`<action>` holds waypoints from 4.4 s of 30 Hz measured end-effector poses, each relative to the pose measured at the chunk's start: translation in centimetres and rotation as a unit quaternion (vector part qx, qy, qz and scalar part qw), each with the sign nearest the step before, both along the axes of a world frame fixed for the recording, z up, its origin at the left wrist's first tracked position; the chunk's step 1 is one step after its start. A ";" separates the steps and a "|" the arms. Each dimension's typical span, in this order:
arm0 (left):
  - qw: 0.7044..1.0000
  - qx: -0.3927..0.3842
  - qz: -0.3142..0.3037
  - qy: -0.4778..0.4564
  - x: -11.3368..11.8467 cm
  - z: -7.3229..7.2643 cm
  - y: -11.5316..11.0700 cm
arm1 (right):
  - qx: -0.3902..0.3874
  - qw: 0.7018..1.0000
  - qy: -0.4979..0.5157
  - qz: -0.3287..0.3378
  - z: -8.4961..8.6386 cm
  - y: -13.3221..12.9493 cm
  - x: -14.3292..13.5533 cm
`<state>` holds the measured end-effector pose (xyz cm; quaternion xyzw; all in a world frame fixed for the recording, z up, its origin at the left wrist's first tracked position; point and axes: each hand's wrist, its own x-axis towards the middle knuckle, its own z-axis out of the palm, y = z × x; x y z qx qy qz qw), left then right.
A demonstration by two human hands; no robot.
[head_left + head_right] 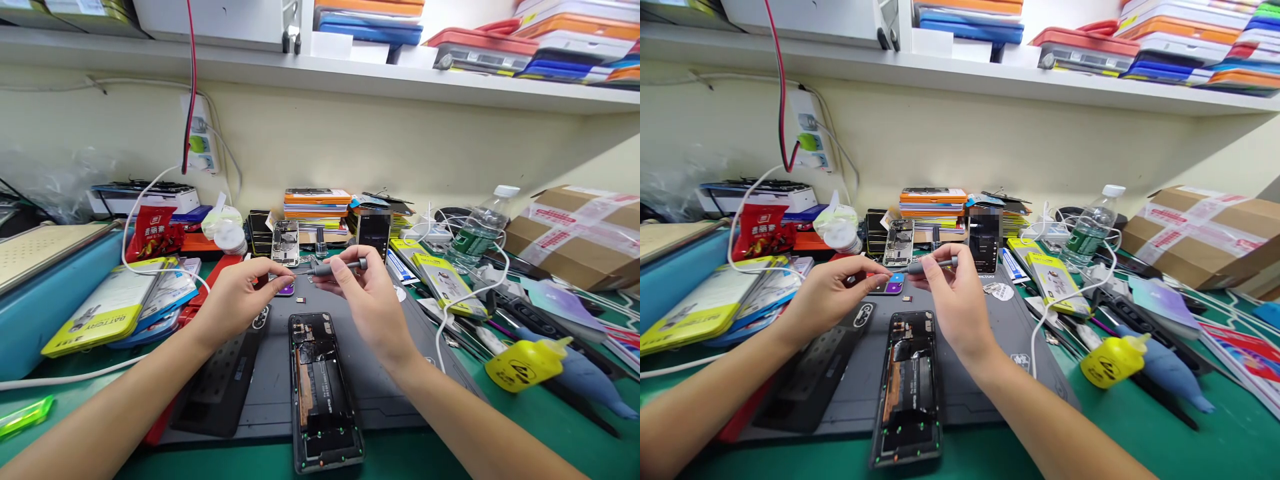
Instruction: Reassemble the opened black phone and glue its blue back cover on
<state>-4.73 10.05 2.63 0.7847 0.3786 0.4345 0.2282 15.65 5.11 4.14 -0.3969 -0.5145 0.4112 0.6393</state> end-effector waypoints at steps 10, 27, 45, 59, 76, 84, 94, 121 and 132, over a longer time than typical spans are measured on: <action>1.000 0.013 0.016 0.008 -0.1 -0.1 -0.1 | 0.009 1.000 -0.007 0.001 0.0 -0.1 -0.2; 0.983 -0.001 -0.077 0.165 -0.7 -1.6 1.4 | 0.087 0.844 -0.519 0.109 2.1 -1.0 2.3; 0.975 0.007 -0.068 0.211 -0.8 -1.7 1.6 | 0.078 0.821 -0.550 0.130 2.1 -1.2 1.8; 0.976 0.021 -0.036 0.214 -0.8 -1.4 1.6 | 0.107 0.693 -0.708 0.083 3.9 -1.3 -0.4; 0.978 0.032 -0.025 0.203 -1.0 -1.7 2.0 | 0.034 0.683 -0.723 0.097 5.6 -2.1 -1.2; 0.976 0.011 -0.021 0.218 -1.2 -1.9 2.1 | 0.035 0.666 -0.743 0.053 5.2 -1.5 -1.5; 0.965 0.003 -0.005 0.264 -1.2 -2.2 2.2 | 0.053 0.655 -0.753 0.036 4.9 -1.4 -1.6; 0.931 0.021 -0.015 0.363 -1.0 -2.5 2.1 | -0.098 0.820 -0.564 -0.004 2.5 5.1 -0.9; 0.903 0.021 -0.011 0.430 -0.7 -1.8 1.2 | -0.111 0.705 -0.699 0.056 -0.6 8.6 -2.5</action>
